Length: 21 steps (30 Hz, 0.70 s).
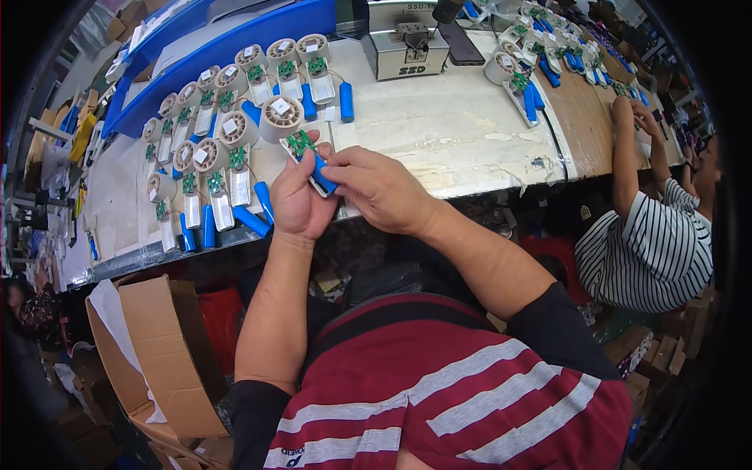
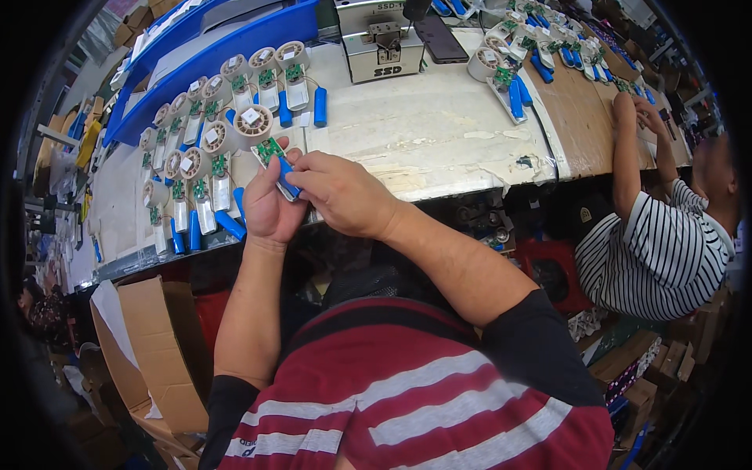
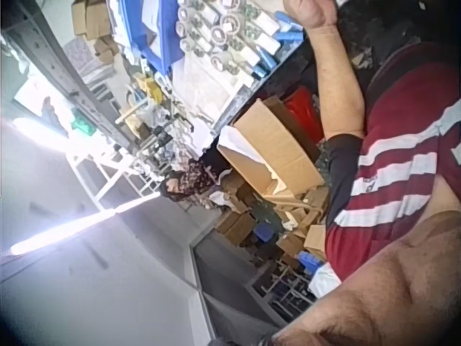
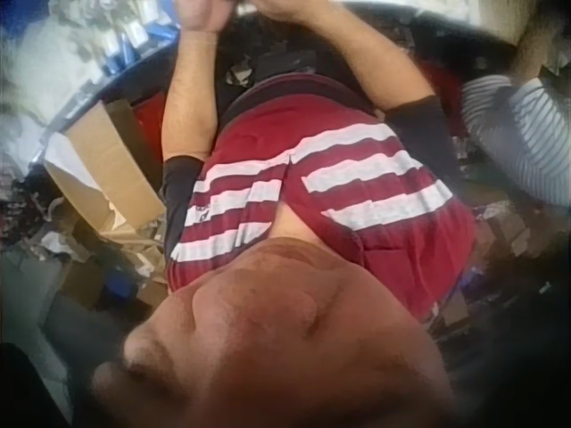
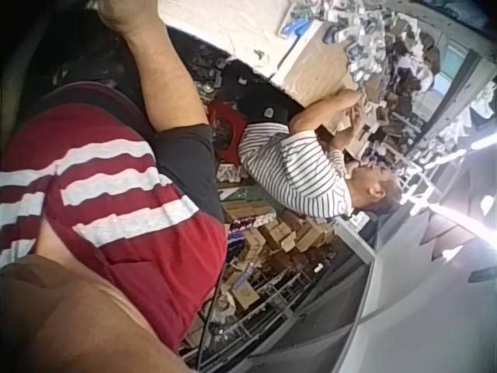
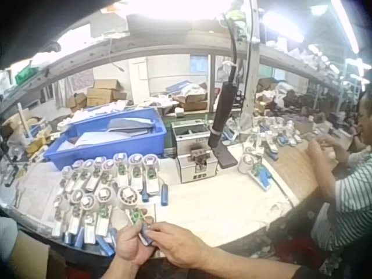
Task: Assembling small electronic fan components and applying labels on a production line.
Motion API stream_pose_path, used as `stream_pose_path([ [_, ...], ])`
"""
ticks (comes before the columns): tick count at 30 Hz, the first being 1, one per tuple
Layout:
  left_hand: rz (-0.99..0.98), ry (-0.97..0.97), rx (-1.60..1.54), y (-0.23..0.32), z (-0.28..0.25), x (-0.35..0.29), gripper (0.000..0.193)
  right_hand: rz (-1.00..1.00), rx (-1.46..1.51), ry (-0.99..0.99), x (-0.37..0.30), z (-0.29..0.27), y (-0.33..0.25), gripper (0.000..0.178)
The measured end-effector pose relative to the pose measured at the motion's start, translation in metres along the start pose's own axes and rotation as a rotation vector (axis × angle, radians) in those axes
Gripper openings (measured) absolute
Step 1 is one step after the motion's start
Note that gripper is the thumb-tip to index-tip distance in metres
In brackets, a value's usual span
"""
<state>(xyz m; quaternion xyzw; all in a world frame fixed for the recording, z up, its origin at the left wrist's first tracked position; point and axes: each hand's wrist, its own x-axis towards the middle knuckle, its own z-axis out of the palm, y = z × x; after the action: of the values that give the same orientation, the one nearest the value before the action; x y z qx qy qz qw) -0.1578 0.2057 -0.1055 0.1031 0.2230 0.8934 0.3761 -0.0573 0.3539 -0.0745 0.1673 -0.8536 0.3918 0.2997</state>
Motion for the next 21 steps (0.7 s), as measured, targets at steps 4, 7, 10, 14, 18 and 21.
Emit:
stream_pose_path([
  [4,-0.017,-0.027,-0.024,0.001,-0.005,0.0,0.031,0.011,0.023,0.017,0.001,0.0,0.004,0.021],
  [7,-0.01,-0.054,-0.039,0.003,-0.009,0.001,0.031,0.027,0.055,0.013,0.0,0.002,0.005,0.016],
  [10,-0.027,0.01,-0.031,-0.004,-0.004,0.002,0.029,0.048,0.099,0.084,-0.007,0.004,0.009,0.015],
  [14,-0.022,0.051,-0.025,0.0,0.0,-0.001,0.027,0.126,0.136,0.102,-0.004,0.01,0.002,0.014],
  [18,-0.028,0.051,-0.038,0.0,-0.001,0.0,0.025,0.205,0.125,0.105,-0.004,0.011,0.0,0.014],
  [21,-0.031,0.011,-0.074,0.001,-0.004,0.0,0.022,0.195,0.07,0.112,-0.005,0.016,0.001,0.014],
])
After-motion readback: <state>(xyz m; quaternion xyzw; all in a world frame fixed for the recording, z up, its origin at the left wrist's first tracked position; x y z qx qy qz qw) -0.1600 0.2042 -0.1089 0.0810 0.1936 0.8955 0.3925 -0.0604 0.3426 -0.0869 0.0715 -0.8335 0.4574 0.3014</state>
